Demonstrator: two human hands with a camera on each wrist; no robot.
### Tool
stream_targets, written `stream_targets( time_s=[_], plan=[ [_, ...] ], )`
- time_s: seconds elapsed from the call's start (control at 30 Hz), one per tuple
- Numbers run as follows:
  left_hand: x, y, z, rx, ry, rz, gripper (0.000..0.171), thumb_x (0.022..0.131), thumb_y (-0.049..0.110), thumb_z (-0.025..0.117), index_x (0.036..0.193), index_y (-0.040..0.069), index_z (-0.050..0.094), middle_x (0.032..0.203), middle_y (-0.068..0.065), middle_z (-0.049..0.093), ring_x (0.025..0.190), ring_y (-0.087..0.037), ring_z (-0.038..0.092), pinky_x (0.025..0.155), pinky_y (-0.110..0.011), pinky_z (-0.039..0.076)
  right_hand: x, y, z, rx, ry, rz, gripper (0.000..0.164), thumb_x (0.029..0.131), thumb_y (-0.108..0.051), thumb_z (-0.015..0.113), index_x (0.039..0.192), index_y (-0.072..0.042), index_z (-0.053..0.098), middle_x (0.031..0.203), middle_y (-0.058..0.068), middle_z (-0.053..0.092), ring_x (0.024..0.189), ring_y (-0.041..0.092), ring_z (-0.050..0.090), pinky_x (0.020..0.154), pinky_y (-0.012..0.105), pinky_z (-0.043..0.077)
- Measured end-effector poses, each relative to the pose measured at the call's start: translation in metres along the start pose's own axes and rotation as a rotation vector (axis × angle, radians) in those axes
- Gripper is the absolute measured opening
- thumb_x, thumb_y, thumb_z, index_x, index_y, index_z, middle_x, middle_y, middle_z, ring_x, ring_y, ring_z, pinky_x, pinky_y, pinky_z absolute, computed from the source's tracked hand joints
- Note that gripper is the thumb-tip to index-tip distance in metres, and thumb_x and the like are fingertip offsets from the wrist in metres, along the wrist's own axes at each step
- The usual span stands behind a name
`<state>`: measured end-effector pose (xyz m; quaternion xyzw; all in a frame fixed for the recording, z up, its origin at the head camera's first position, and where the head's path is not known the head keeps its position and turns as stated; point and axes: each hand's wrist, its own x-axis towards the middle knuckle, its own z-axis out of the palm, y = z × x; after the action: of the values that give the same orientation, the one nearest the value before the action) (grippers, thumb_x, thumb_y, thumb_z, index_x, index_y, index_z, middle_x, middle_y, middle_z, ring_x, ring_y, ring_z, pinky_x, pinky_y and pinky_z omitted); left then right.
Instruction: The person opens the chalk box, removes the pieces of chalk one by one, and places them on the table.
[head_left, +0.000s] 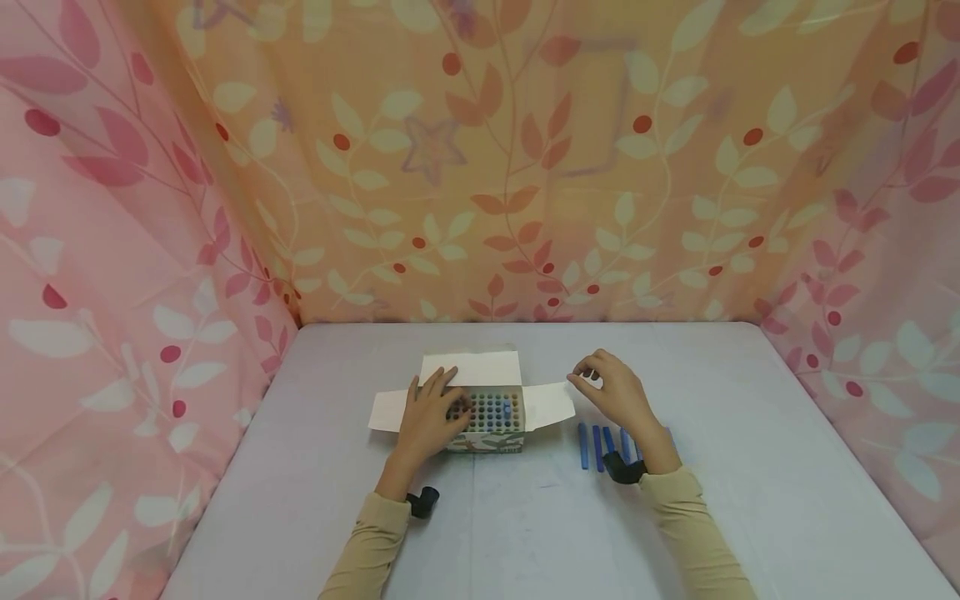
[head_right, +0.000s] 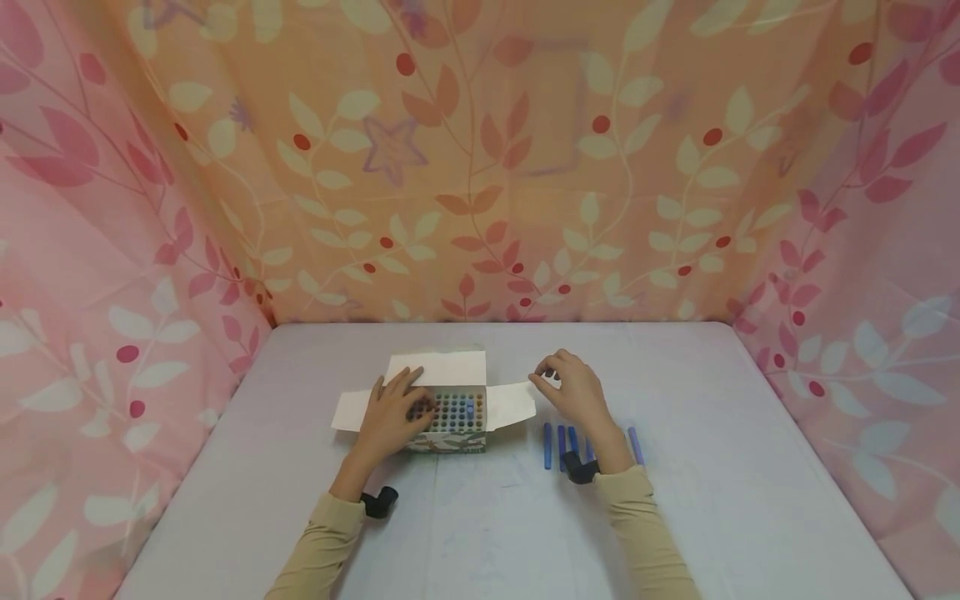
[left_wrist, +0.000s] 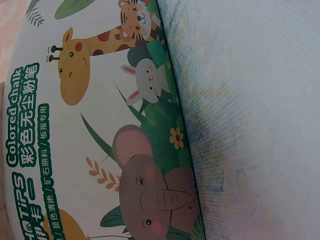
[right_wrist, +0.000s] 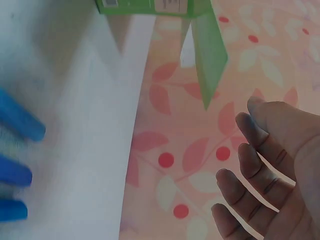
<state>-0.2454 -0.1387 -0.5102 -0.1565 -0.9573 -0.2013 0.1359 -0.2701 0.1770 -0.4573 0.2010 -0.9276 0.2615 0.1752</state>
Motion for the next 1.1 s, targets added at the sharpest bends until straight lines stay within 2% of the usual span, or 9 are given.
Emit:
stream_targets(
  time_s=[0.33,0.63,0.93,1.1],
  plan=[
    [0.0,-0.001,0.0,-0.004,-0.005,-0.008,0.01,0.085,0.039,0.061,0.091,0.032,0.062,0.147,0.0,0.037,0.14,-0.024,0.024,0.116,-0.05,0.002,0.008,-0.026,0.023,0.032,-0.015,-0.076,0.01,0.08,-0.024,0.073,0.081,-0.015,0.068,0.081,0.0,0.057,0.071,0.016,0.053,0.06,0.029,0.045],
    [0.0,0.001,-0.002,-0.009,-0.013,-0.006,0.01,0.085,0.039,0.06,0.091,0.031,0.062,0.147,-0.002,0.037,0.139,-0.025,0.024,0.116,-0.051,0.003,0.011,-0.044,0.045,0.054,-0.116,-0.189,0.007,0.08,-0.022,0.073,0.086,-0.018,0.072,0.088,-0.001,0.057,0.081,0.016,0.049,0.071,0.035,0.04],
    [0.001,0.0,-0.005,0.008,0.002,-0.005,0.009,0.084,0.038,0.062,0.089,0.031,0.061,0.146,-0.002,0.038,0.139,-0.026,0.026,0.115,-0.053,0.006,0.014,-0.057,0.055,-0.035,-0.214,-0.265,0.017,0.08,-0.02,0.072,0.097,-0.018,0.072,0.094,-0.001,0.055,0.087,0.019,0.049,0.072,0.037,0.041],
    [-0.001,0.002,-0.003,-0.011,0.004,0.01,0.01,0.084,0.039,0.062,0.09,0.031,0.062,0.146,-0.004,0.039,0.138,-0.028,0.026,0.114,-0.055,0.006,0.012,-0.059,0.056,-0.049,-0.255,-0.245,0.016,0.081,-0.02,0.072,0.097,-0.019,0.072,0.093,-0.003,0.054,0.086,0.016,0.048,0.076,0.036,0.04]
  ],
)
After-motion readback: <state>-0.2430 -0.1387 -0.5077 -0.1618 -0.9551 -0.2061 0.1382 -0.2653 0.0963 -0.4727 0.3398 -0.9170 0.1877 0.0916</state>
